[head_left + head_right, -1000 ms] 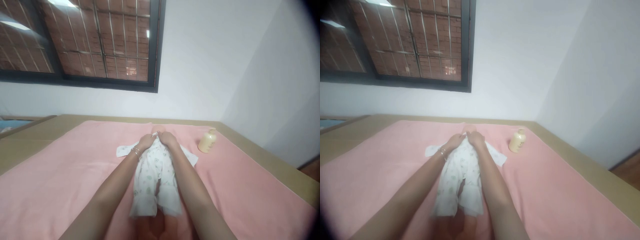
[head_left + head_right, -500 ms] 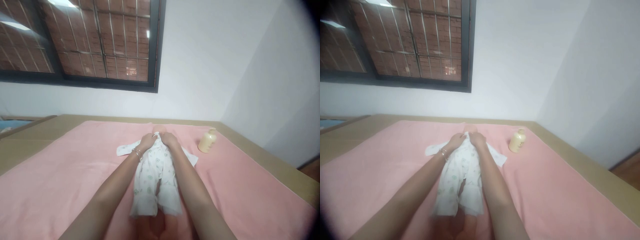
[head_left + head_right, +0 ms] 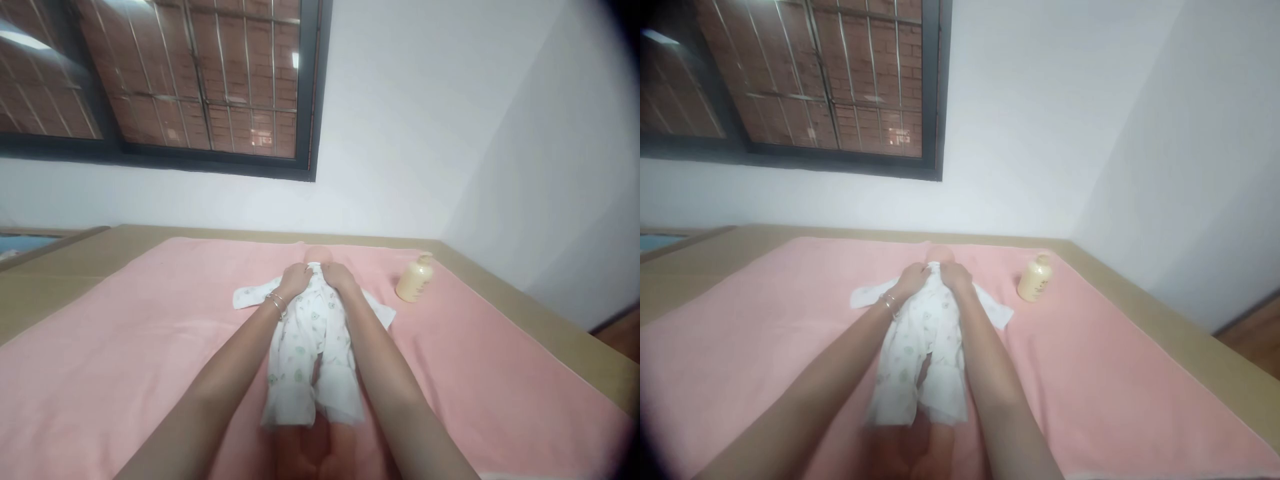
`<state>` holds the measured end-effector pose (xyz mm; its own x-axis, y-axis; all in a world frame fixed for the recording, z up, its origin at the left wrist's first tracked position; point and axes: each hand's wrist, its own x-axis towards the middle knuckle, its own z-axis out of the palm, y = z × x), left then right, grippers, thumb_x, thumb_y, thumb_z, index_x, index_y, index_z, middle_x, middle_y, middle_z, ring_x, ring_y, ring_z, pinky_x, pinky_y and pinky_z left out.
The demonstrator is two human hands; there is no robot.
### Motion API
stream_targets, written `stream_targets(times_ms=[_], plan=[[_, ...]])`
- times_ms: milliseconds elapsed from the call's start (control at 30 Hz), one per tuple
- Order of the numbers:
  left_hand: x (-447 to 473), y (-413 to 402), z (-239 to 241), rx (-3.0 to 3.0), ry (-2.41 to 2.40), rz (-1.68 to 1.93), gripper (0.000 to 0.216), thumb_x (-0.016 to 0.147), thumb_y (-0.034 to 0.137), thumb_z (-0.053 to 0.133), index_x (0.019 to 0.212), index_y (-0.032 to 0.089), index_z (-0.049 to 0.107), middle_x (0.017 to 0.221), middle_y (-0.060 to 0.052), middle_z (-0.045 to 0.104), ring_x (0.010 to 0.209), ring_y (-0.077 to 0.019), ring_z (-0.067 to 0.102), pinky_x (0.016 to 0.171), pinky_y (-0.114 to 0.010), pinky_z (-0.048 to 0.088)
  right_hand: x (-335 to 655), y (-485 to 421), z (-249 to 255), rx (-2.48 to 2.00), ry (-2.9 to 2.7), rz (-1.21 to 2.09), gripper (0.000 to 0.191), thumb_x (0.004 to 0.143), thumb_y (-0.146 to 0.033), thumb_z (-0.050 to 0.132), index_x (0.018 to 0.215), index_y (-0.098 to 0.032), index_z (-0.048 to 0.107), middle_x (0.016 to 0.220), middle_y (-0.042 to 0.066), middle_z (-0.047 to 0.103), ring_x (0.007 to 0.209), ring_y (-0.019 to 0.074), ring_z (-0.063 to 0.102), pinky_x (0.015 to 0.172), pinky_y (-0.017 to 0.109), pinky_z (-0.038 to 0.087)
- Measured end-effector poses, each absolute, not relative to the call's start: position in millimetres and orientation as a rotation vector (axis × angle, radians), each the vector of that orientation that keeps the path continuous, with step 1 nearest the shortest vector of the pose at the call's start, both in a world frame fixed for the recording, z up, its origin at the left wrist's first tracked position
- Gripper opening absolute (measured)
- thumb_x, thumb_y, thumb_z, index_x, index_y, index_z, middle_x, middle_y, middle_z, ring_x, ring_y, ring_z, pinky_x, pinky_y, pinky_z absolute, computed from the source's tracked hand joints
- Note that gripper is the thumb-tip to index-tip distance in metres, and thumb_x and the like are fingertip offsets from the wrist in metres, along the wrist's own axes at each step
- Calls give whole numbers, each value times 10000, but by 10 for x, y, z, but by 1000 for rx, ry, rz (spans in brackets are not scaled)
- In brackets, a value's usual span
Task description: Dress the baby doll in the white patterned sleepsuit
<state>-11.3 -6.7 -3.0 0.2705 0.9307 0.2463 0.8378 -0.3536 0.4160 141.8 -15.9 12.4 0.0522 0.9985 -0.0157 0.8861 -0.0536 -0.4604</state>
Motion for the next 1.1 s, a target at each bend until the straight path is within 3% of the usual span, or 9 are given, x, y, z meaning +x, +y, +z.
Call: stream_targets(times_ms=[133,600,1100], plan=[[-117,-77,-61,2311,1592,722,389,902,358,297,804,177,627,935,-99,690,865,-221,616,757,-286,415,1537,-111,35,-1989,-1894,544,594,948,-490,180,1243,-143,561,1247,158,572,1137,268,534,882,328,413],[-153,-89,-64,2131,1594,678,507,887,533,299,1126,203,601,1199,-102,626,1009,-244,598,804,-297,407,1481,-77,-41,-2011,-1819,553,635,926,-534,160,1210,-159,586,1241,141,577,1120,296,538,919,404,406],[-140,-37,-96,2174,1588,727,475,892,502,290,1121,227,603,1170,-82,640,1041,-258,580,835,-321,404,1501,-43,-108,-1974,-1788,543,601,915,-533,203,1185,-168,596,1199,136,601,1100,287,552,908,388,412]])
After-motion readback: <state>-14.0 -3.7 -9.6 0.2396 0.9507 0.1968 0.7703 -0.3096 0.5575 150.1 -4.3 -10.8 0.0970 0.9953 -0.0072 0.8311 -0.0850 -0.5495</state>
